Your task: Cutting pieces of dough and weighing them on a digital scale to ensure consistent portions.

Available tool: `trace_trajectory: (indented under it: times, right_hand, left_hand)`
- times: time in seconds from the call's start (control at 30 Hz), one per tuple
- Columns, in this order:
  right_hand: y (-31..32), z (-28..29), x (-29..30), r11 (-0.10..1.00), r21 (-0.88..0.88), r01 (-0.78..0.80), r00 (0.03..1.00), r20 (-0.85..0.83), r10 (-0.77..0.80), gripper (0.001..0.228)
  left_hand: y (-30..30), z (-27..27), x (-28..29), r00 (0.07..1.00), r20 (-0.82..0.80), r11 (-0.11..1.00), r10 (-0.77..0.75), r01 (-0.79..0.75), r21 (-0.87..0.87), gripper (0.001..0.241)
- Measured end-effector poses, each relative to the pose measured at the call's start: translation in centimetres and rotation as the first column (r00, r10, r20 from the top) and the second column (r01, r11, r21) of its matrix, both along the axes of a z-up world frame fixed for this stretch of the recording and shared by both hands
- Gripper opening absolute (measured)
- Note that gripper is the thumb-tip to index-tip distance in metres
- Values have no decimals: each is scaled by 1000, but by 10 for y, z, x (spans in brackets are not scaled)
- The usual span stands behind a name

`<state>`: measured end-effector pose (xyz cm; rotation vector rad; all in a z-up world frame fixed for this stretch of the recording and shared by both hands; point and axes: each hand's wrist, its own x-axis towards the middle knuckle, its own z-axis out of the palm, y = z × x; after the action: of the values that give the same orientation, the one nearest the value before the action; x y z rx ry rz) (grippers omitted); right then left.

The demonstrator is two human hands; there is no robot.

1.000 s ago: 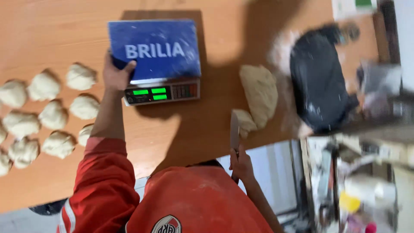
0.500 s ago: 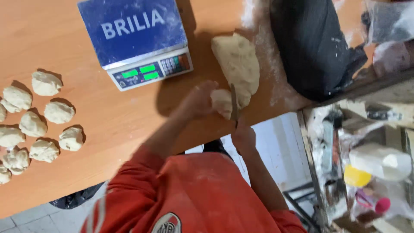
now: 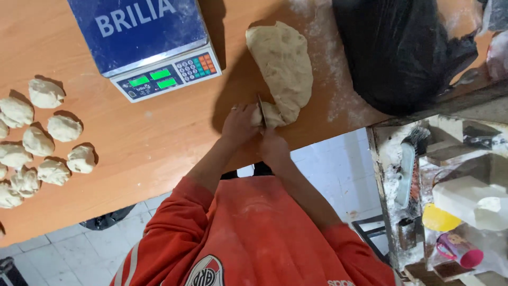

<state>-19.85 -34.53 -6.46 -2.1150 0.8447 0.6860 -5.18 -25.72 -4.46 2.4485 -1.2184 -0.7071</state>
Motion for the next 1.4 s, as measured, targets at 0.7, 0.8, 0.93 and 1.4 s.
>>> trace_trajectory:
  times: [0.7, 0.8, 0.93, 1.4]
  right_hand:
    - [27, 42, -54, 967, -154, 201, 967, 191, -170, 25]
    - [43, 96, -68, 953, -40, 302, 953, 34, -300, 31]
    - [51, 89, -93, 945, 0, 326, 932, 170, -322, 27]
    - [-36, 99, -80, 935, 93, 342, 925, 142, -353, 35]
  left_hand:
    - [79, 117, 96, 929, 272, 779, 253, -29, -626, 57]
    - [86, 140, 189, 941, 55, 738, 335, -225, -636, 78]
    - [77, 133, 266, 889, 99, 852, 448, -391, -348, 80]
    - [5, 35, -15, 932, -280, 966, 230, -185, 178, 50]
